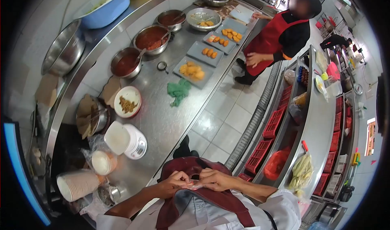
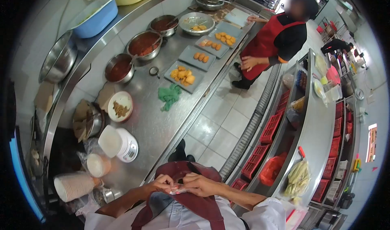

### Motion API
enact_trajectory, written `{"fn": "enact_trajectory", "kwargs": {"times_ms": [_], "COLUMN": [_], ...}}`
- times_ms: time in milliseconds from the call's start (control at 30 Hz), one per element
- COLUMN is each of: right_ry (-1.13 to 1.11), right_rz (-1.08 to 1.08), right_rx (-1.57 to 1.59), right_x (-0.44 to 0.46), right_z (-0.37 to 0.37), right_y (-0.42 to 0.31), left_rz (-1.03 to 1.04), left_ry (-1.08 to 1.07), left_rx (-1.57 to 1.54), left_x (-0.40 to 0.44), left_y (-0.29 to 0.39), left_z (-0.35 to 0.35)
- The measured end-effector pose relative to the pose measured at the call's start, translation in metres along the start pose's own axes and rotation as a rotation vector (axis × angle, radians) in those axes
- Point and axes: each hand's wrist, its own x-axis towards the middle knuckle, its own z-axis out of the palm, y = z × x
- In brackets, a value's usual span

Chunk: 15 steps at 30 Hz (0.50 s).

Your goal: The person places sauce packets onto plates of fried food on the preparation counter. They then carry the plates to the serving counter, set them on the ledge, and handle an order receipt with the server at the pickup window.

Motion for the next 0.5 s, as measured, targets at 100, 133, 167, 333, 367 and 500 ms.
{"fn": "enact_trajectory", "kwargs": {"times_ms": [100, 133, 167, 333, 367, 500], "right_ry": [-0.087, -0.104, -0.139, -0.014, -0.019, -0.009], "right_rz": [0.032, 0.075, 0.169, 0.238, 0.244, 0.238], "right_rx": [-0.022, -0.05, -0.029, 0.157, 0.107, 0.033], "right_x": [0.018, 0.037, 0.055, 0.104, 0.11, 0.141], "right_z": [-0.046, -0.068, -0.088, -0.151, -0.163, -0.199], "right_y": [0.01, 0.007, -0.002, 0.015, 0.015, 0.021], "left_rz": [-0.031, -0.063, -0.111, 0.049, 0.029, -0.021], "left_ry": [0.084, 0.148, 0.225, 0.391, 0.411, 0.571], "left_rx": [-0.04, -0.048, -0.089, 0.226, 0.165, -0.031], "left_x": [0.039, 0.051, 0.061, 0.13, 0.141, 0.17], "left_y": [-0.008, -0.009, -0.022, 0.019, 0.018, 0.009], "left_z": [-0.032, -0.044, -0.053, -0.118, -0.126, -0.149]}}
